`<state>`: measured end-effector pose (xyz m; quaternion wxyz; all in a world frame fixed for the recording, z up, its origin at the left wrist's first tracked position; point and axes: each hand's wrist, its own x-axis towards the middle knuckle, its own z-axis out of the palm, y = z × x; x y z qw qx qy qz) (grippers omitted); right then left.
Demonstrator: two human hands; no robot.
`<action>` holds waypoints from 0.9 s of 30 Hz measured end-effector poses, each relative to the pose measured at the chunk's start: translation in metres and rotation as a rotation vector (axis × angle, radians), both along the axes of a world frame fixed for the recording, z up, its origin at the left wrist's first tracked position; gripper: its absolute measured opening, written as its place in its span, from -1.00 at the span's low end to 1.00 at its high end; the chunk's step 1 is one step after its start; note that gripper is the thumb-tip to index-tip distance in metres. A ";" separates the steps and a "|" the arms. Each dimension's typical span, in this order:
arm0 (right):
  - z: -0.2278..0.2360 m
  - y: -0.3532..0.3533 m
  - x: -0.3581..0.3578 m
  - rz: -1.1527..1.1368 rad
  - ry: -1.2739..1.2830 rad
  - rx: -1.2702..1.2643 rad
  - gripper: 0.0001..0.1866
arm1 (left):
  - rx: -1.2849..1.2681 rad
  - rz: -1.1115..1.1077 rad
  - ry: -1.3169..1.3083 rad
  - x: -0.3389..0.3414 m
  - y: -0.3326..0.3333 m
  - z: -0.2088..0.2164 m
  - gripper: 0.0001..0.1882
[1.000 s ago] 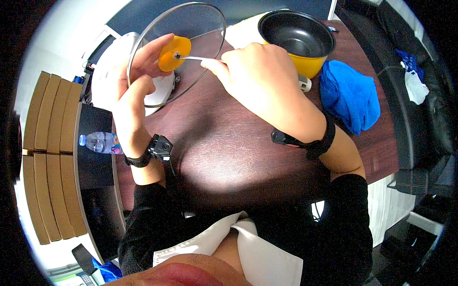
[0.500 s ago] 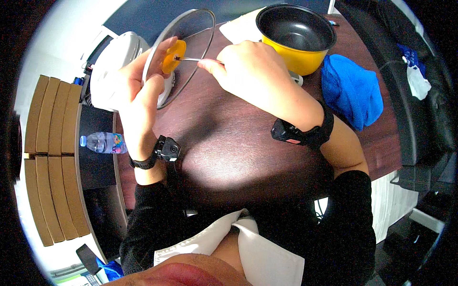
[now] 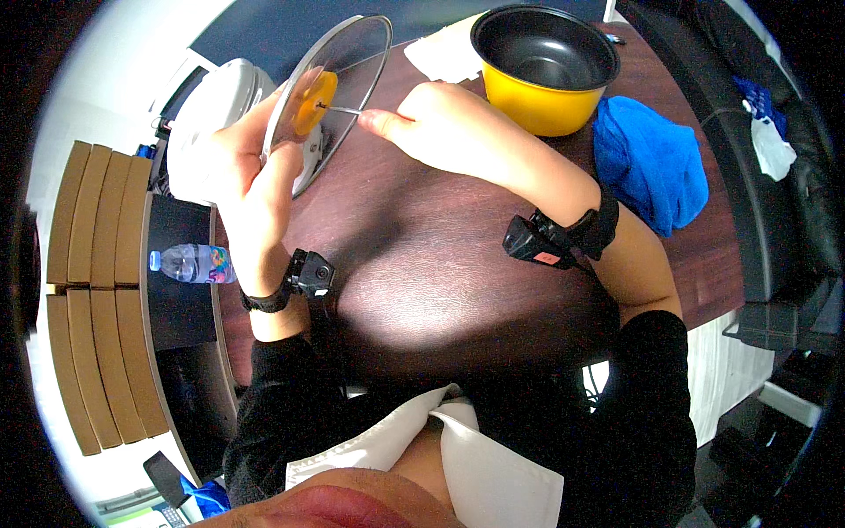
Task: The person wipes a yellow plastic lid with a blue cloth, then uses a screwdriver to tighten a screw on a glass lid. The person then wipes the inside of a yellow pot with the cloth.
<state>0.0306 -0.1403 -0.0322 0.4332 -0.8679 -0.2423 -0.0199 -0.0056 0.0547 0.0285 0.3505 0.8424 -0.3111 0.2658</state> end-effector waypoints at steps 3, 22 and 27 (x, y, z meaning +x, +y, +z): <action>-0.001 0.001 0.002 0.055 0.109 0.048 -0.36 | 0.000 -0.031 -0.027 0.005 0.003 -0.003 -0.52; 0.015 0.000 -0.008 0.189 0.632 0.361 -0.36 | -0.191 -0.111 0.028 0.009 0.008 0.001 -0.44; 0.008 -0.001 -0.003 -0.084 -0.225 0.087 -0.37 | -0.418 -0.202 0.264 0.020 0.014 0.000 -0.41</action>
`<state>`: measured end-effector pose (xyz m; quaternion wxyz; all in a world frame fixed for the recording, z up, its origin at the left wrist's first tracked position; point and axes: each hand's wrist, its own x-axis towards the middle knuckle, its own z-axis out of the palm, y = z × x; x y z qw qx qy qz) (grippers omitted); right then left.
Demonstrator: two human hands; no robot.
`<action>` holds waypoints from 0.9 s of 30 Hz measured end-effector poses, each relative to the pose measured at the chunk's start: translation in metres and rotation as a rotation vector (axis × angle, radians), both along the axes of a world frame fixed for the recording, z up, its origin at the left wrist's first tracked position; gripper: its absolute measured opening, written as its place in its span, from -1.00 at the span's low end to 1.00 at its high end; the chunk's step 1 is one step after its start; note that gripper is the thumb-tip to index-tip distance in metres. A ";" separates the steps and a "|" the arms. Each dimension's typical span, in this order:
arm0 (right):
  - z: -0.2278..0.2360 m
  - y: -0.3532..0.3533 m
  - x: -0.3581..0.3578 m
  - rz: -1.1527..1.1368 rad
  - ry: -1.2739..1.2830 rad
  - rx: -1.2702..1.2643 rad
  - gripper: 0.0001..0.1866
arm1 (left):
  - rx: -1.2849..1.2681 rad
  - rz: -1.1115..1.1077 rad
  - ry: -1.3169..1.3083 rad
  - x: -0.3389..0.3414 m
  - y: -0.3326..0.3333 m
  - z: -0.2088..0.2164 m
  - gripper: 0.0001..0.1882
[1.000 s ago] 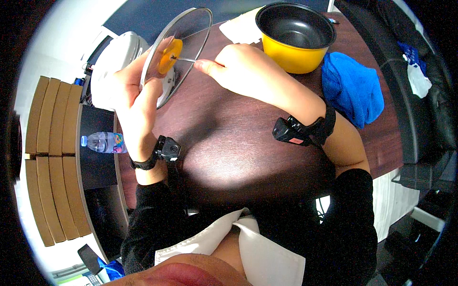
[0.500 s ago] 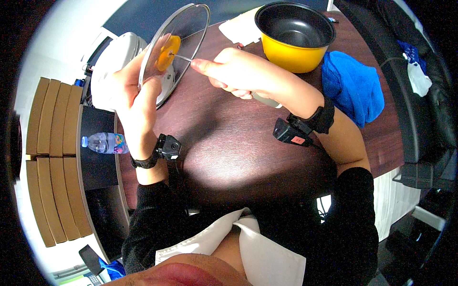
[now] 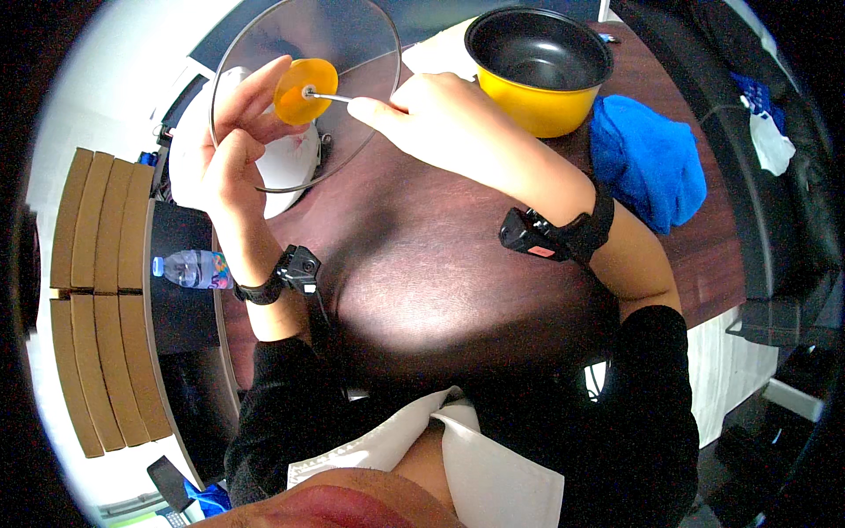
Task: The person wipes a yellow plastic lid with a blue cloth, then uses a screwdriver to tighten a screw on a glass lid. The person then wipes the inside of a yellow pot with the cloth.
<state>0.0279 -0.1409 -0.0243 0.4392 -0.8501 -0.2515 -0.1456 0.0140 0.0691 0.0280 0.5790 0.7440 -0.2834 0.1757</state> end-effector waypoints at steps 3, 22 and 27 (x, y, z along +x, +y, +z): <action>0.009 -0.002 -0.007 -0.070 0.025 -0.117 -0.43 | 0.007 0.045 0.013 0.001 0.002 0.003 -0.39; 0.009 -0.001 -0.012 -0.093 -0.039 -0.119 -0.40 | 0.048 -0.015 0.034 -0.001 -0.001 0.006 -0.43; 0.013 -0.001 -0.013 -0.090 0.019 -0.106 -0.39 | -0.060 0.002 0.096 -0.006 -0.002 0.005 -0.45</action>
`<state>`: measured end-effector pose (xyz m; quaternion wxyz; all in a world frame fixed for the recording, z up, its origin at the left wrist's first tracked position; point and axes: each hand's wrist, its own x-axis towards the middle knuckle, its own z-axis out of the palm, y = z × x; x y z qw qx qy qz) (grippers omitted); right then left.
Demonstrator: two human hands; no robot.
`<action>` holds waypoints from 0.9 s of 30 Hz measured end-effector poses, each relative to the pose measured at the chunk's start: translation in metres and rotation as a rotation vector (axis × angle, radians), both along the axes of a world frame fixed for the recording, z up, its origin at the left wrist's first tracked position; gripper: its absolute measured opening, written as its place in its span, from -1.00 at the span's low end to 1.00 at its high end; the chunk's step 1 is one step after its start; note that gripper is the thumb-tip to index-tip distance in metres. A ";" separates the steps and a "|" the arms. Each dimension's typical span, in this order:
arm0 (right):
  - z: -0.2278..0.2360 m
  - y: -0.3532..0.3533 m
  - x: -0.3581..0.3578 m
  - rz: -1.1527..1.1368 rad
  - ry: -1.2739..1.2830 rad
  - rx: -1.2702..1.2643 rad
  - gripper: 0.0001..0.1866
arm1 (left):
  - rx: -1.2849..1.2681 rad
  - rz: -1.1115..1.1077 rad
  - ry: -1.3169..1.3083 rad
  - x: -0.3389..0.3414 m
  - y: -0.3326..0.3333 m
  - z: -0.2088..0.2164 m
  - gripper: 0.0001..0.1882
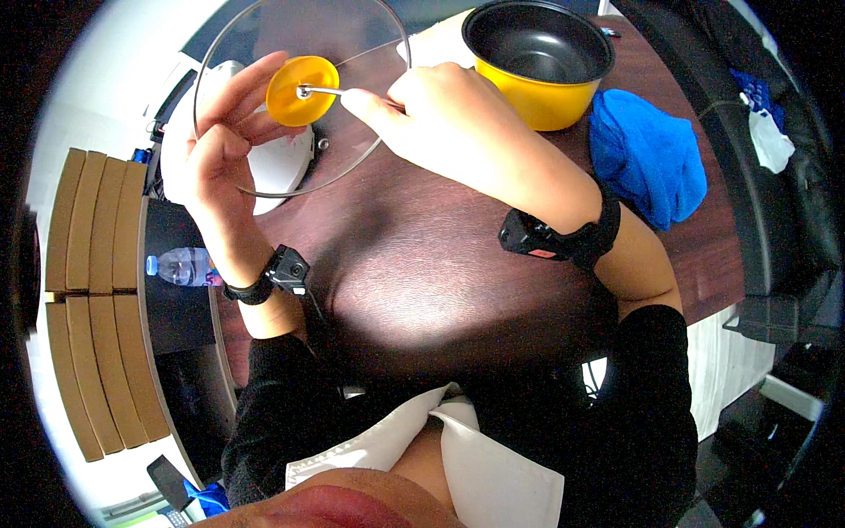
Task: The person wipes a yellow plastic lid with a blue cloth, then uses a screwdriver to tighten a screw on a glass lid. The person then wipes the inside of a yellow pot with the cloth.
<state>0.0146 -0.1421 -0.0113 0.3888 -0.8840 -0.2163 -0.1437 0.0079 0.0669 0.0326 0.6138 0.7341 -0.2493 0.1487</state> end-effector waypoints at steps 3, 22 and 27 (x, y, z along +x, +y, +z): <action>-0.001 0.000 0.000 0.001 0.010 -0.009 -0.39 | -0.020 0.023 -0.013 -0.005 -0.004 0.004 -0.46; 0.002 0.001 -0.006 0.022 0.039 0.038 -0.40 | -0.028 -0.008 -0.029 -0.009 -0.007 0.008 -0.41; 0.002 0.001 -0.006 0.018 0.029 0.048 -0.40 | -0.086 -0.014 -0.142 -0.003 -0.005 -0.002 -0.40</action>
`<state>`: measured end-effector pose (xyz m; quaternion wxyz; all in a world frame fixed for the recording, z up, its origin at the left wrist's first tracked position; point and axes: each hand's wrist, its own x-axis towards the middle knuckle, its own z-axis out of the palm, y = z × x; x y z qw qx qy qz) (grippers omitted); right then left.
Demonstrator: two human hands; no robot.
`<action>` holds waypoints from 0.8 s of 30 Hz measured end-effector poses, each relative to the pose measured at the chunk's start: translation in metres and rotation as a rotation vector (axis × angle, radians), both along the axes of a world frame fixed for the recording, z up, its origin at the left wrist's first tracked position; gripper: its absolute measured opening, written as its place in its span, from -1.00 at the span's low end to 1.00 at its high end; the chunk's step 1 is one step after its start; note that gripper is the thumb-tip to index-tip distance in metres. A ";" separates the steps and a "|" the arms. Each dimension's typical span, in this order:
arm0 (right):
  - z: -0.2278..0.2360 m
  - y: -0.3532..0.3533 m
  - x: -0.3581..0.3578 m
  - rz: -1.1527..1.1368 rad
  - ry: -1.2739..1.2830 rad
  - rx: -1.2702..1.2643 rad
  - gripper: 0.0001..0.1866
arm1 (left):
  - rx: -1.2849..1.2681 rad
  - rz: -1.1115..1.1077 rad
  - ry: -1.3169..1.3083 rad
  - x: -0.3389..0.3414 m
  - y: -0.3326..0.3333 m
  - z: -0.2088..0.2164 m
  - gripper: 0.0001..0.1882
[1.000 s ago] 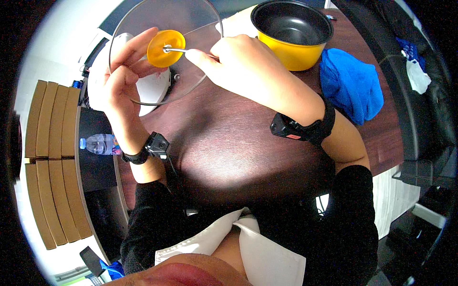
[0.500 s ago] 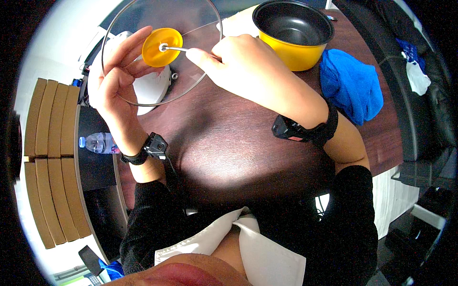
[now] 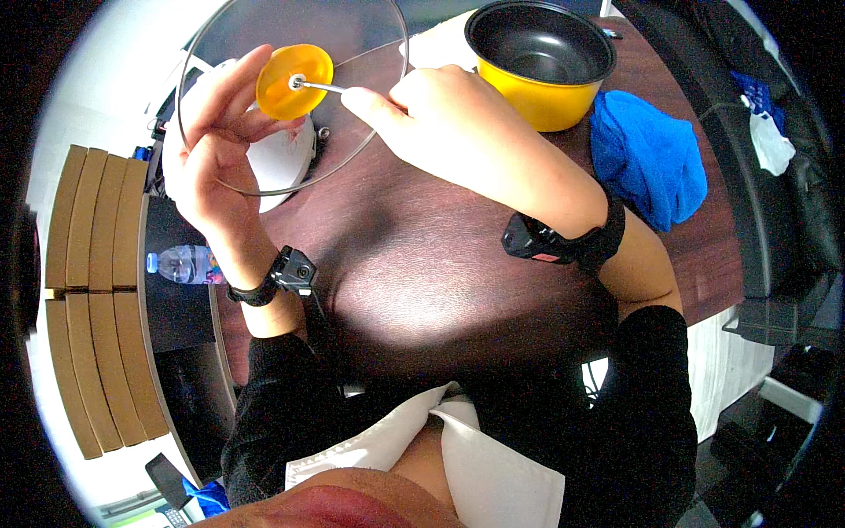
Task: The person wipes a yellow plastic lid with a blue cloth, then uses a screwdriver to tighten a screw on a glass lid. The person then wipes the inside of a yellow pot with the cloth.
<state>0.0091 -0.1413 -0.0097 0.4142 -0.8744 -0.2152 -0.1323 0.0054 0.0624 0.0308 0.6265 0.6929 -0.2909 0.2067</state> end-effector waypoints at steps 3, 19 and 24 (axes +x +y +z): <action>0.004 -0.001 -0.004 0.008 0.015 0.003 -0.39 | 0.038 0.007 0.016 -0.002 0.003 0.003 -0.39; 0.005 -0.003 -0.003 0.032 -0.002 -0.027 -0.45 | -0.064 -0.016 -0.013 0.003 -0.001 -0.001 -0.38; 0.005 -0.003 -0.002 0.036 0.043 -0.027 -0.43 | -0.068 -0.026 -0.031 0.003 -0.001 -0.001 -0.38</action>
